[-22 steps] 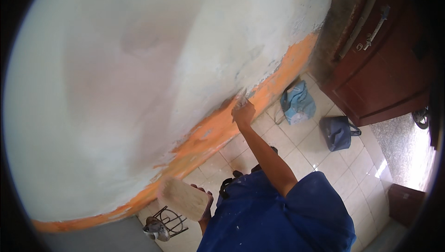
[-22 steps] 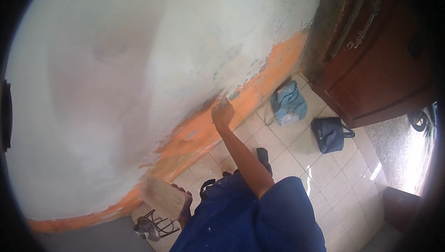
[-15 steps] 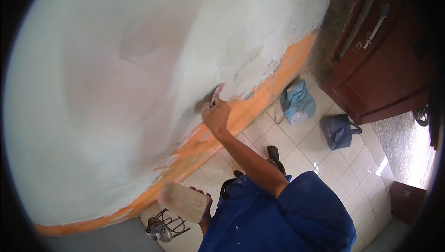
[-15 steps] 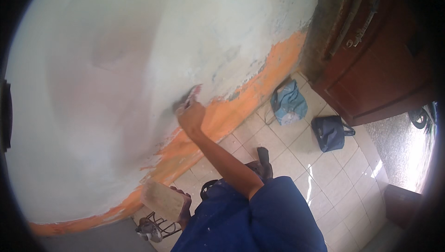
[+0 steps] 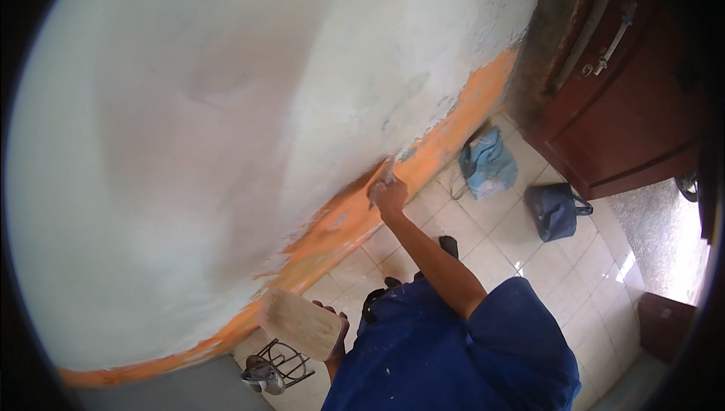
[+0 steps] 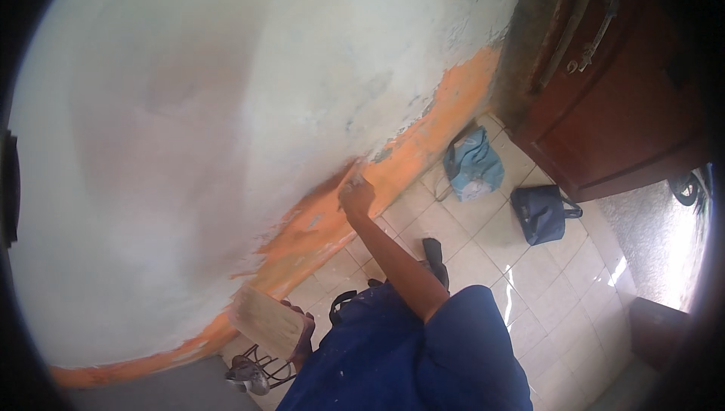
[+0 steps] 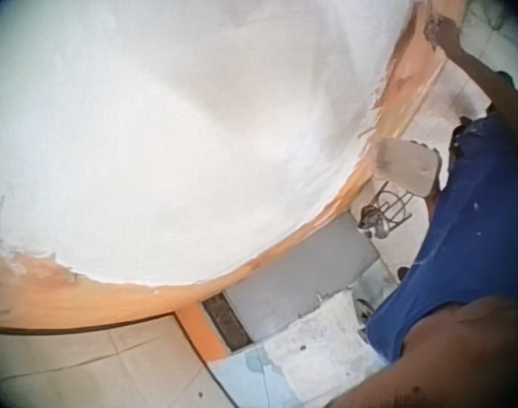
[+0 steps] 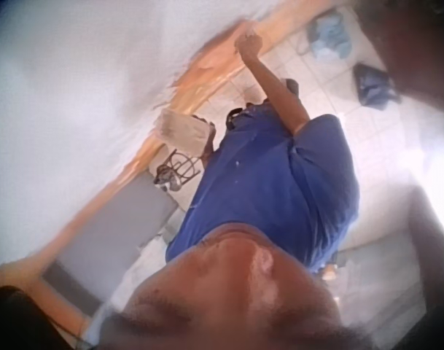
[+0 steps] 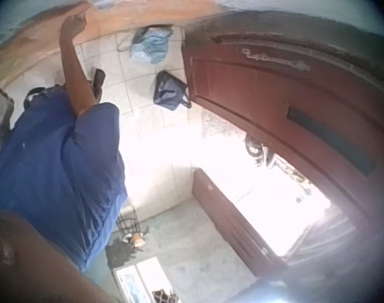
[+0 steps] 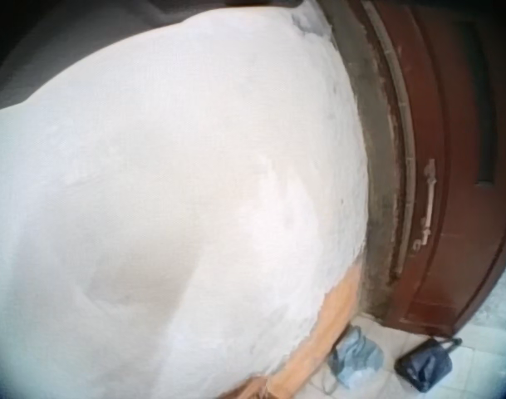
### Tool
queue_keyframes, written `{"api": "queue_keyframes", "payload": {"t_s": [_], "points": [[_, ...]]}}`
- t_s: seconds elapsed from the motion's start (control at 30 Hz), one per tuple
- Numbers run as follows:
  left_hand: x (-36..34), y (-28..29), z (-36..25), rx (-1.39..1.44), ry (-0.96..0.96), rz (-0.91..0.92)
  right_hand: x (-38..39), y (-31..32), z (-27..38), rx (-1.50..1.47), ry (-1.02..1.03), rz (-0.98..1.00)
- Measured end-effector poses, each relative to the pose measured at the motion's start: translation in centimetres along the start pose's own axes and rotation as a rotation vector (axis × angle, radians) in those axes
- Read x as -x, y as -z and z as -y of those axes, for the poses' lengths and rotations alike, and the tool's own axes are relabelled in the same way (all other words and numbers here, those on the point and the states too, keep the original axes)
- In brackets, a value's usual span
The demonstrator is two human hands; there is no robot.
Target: The person applies white plaster to a wall section using a plastic putty knife while holding a container of the compound. The person repeatedly scoops material and spreads it across the damaged area to create a smooth surface.
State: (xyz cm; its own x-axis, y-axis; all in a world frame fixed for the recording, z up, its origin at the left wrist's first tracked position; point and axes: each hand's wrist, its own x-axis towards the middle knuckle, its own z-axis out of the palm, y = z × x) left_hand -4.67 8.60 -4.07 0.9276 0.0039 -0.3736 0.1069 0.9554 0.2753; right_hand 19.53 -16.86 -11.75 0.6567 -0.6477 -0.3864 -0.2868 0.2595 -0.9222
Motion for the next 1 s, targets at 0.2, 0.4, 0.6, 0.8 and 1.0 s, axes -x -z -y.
{"api": "queue_keyframes", "payload": {"t_s": [0.2,0.4,0.6,0.8,1.0], "points": [[-0.1,1.7,-1.4,0.019,-0.024,0.06,7.5,-3.4,7.4,0.047,0.34,0.102],[-0.5,-0.4,-1.2,-0.02,0.023,0.108,16.2,1.7,10.0,-0.287,0.514,0.314],[-0.7,-1.2,-0.2,0.034,-0.023,0.012,9.0,-1.1,-2.1,-0.125,-0.08,0.068],[-0.2,0.7,-1.3,-0.022,-0.047,0.099,7.8,-8.4,1.3,0.126,0.188,-0.155],[0.7,0.2,-1.6,-0.003,-0.063,0.062,15.4,-5.2,5.6,-0.333,0.2,0.354]]}}
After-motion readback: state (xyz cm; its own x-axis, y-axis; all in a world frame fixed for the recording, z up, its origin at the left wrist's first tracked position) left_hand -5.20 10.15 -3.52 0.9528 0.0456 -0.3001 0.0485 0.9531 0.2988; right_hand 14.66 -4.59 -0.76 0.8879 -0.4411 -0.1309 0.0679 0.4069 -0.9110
